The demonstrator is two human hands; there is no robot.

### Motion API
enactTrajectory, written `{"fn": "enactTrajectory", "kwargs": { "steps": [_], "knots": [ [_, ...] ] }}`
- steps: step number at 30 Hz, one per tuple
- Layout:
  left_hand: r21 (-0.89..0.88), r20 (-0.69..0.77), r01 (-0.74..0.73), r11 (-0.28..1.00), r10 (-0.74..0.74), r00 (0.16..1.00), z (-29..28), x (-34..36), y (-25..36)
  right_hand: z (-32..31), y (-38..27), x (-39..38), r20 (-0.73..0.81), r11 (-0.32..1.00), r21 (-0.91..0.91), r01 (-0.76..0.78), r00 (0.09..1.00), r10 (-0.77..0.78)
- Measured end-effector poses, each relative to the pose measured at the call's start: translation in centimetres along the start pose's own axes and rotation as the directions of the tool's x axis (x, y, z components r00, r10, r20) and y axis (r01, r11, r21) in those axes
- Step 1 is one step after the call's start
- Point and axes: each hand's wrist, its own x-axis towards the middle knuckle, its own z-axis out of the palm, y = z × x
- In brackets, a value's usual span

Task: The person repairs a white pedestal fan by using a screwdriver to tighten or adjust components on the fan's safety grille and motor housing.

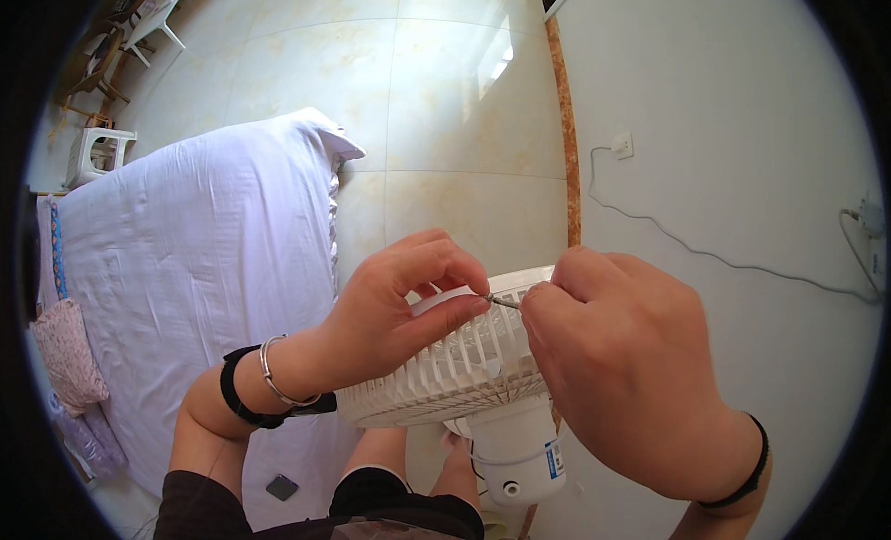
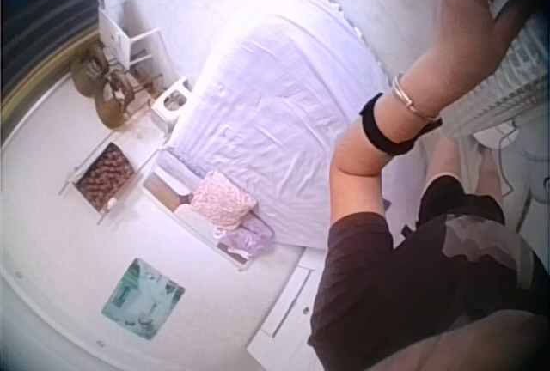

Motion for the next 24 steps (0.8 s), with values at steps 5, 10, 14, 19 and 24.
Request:
{"fn": "enactTrajectory", "kwargs": {
  "steps": [5, 10, 14, 19, 24],
  "knots": [
    [-0.007, -0.012, -0.001, 1.0, 0.001, 1.0, -0.6, -0.2, -0.2, 0.1, -0.4, 0.4, -0.043, 1.0, 0.005, -0.005, 0.999, 0.006],
    [-0.045, -0.037, -0.004, 0.999, 0.003, 0.999, -0.5, -0.7, -0.3, -0.1, -0.7, 0.4, -0.058, 1.0, 0.016, 0.016, 0.998, -0.015],
    [-0.039, -0.034, -0.001, 0.999, 0.0, 0.999, -0.5, -0.7, -0.5, 0.1, -0.9, 0.5, -0.006, 1.0, -0.006, 0.014, 1.0, -0.014],
    [-0.052, -0.033, -0.026, 0.998, 0.024, 0.999, -0.5, -1.0, -0.6, 0.3, -1.2, 0.7, -0.002, 1.0, -0.022, 0.017, 1.0, -0.017],
    [-0.052, -0.051, -0.029, 0.998, 0.026, 0.998, -0.7, -1.0, -0.8, 0.0, -1.0, 1.2, 0.088, 0.999, 0.016, 0.045, 0.995, -0.047]
  ]
}}
